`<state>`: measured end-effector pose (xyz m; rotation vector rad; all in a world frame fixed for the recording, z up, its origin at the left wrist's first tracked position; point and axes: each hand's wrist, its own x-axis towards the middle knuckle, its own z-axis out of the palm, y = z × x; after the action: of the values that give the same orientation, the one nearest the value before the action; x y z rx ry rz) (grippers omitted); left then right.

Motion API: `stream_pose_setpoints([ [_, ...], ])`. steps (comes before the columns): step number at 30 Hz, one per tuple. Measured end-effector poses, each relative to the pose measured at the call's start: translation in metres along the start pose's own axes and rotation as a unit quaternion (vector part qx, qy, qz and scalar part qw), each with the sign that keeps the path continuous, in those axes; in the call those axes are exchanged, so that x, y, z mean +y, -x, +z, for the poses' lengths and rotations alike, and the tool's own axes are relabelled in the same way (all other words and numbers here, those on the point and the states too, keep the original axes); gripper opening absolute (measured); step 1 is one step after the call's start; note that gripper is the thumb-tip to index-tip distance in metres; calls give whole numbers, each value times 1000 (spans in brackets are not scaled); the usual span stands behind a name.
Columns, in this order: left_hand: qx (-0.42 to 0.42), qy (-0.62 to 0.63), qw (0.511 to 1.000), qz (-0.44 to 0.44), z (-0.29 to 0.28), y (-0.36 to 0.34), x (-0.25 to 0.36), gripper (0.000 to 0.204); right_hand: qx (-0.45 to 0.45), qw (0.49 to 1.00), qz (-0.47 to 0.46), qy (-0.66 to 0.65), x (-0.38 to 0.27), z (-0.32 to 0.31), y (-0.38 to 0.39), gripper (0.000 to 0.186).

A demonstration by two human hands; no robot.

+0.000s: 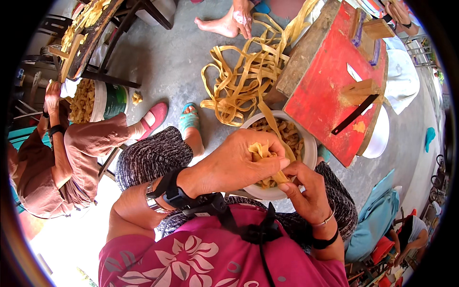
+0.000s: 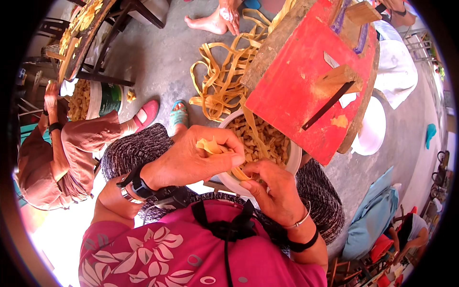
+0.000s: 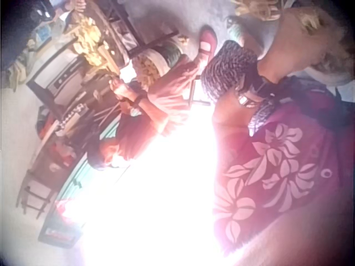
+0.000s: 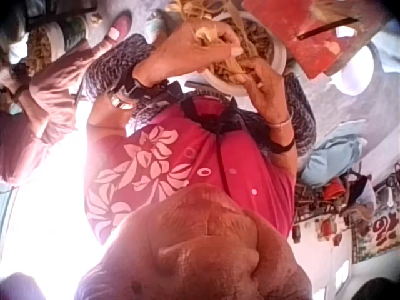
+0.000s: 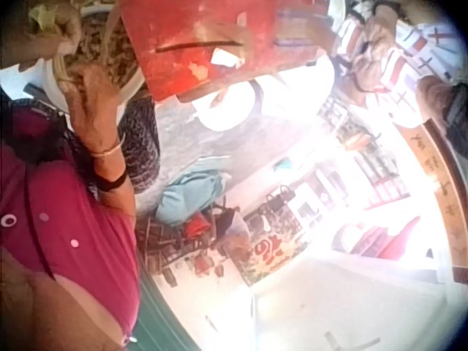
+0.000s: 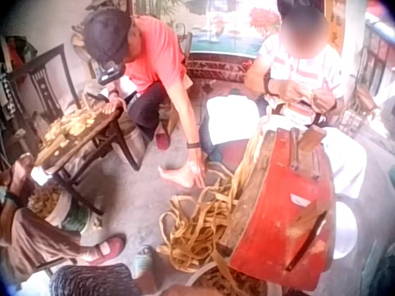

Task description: The person weaves together thin strips of leaf material by hand, folding and winding them into small circular bundles and placing them into a bucket.

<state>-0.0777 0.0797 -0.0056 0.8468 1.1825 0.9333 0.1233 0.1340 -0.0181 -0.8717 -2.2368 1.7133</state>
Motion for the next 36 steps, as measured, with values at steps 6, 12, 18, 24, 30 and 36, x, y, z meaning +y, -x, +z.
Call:
stream_pose_setpoints([
  [6,-32,41,999,-10,6,1,-10,16,20,999,-31,24,-2,6,-4,12],
  [12,-20,12,1000,16,7,4,-13,13,45,996,-62,51,1,9,-7,5],
  [18,14,17,996,92,-16,7,3,5,48,990,-105,86,-9,-5,-2,11],
  [24,29,89,992,79,-21,11,16,3,64,986,-133,76,-10,-20,2,16],
  [30,29,98,989,106,-4,-7,30,3,152,973,-110,131,-21,-41,11,21],
  [36,49,51,984,165,23,-38,50,6,304,952,-25,30,-31,-58,12,27],
])
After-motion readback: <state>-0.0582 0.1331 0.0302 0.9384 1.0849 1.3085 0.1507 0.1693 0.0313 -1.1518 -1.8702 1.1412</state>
